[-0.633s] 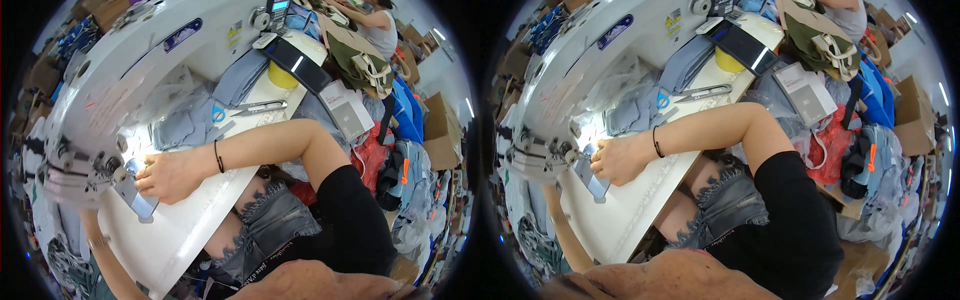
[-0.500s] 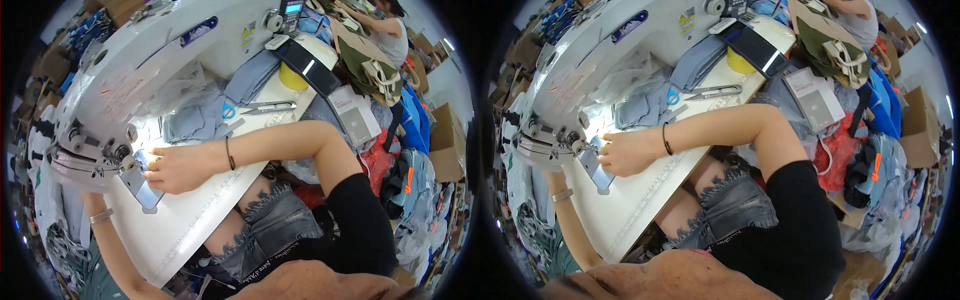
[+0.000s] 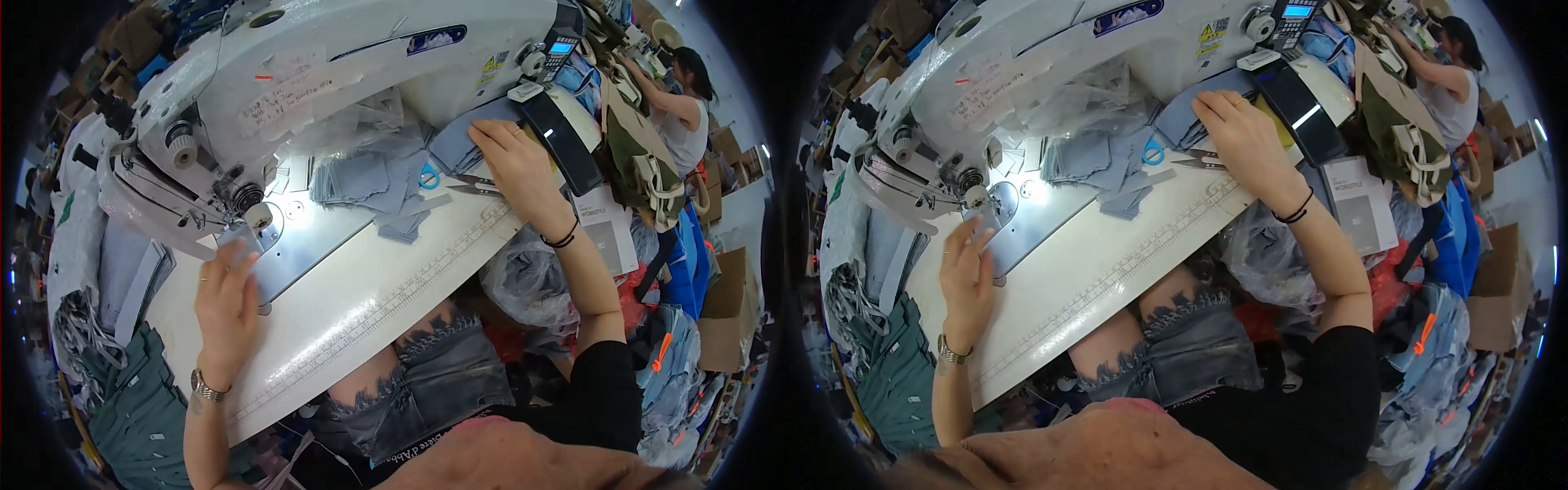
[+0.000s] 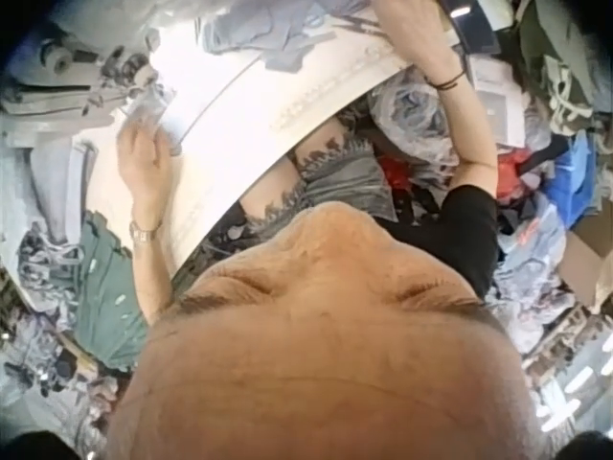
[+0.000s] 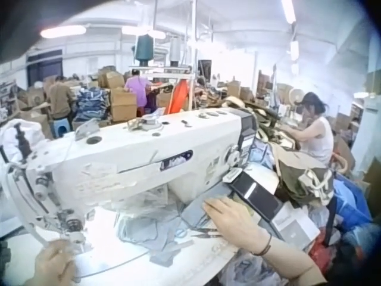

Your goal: Sewing fabric straps and edging onto fabric panels using an industrial sewing machine.

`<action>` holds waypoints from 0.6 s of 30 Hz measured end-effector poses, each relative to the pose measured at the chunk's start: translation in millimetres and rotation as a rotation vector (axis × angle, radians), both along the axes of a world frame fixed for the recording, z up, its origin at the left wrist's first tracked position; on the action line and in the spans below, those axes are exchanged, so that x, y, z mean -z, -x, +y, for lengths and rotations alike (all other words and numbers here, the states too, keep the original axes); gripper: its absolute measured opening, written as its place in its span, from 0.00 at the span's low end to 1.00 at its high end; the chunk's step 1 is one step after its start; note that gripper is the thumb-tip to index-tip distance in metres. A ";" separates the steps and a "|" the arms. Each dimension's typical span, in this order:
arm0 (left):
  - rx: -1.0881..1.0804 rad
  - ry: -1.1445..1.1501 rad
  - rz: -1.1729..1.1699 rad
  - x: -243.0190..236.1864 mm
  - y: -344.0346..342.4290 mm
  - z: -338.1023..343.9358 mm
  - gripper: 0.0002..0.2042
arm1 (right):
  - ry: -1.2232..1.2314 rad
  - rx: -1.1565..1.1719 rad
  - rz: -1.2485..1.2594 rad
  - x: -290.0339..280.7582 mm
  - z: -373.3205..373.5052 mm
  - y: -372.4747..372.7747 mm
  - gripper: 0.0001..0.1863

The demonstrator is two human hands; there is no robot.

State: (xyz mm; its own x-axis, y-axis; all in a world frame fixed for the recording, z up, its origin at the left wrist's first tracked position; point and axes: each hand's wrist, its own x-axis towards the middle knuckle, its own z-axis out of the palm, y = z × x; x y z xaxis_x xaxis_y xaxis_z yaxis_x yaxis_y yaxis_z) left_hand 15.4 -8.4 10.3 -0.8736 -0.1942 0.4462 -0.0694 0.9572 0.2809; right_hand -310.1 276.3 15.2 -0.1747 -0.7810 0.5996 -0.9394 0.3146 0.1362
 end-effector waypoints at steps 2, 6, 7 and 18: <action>0.113 0.124 0.031 -1.5 10.3 6.8 0.17 | 0.054 -0.026 -0.002 1.1 -0.5 2.2 0.18; 0.404 0.224 0.047 -4.1 56.0 47.2 0.17 | 0.191 -0.049 -0.067 9.6 1.1 6.5 0.14; 0.439 0.236 0.073 -5.4 73.8 59.0 0.15 | 0.188 -0.057 -0.072 11.6 0.6 7.1 0.14; 0.336 0.354 0.369 1.2 230.2 111.3 0.07 | 0.221 -0.059 -0.016 17.4 -12.6 0.6 0.15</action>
State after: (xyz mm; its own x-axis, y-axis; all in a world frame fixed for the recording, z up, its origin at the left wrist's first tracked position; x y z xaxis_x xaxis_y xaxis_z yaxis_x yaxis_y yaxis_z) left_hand -214.8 102.8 9.1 -0.6368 0.2805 0.7182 0.2940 0.9494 -0.1101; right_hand -310.7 263.7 -2.1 -0.1429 -0.6403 0.7547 -0.9586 0.2792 0.0553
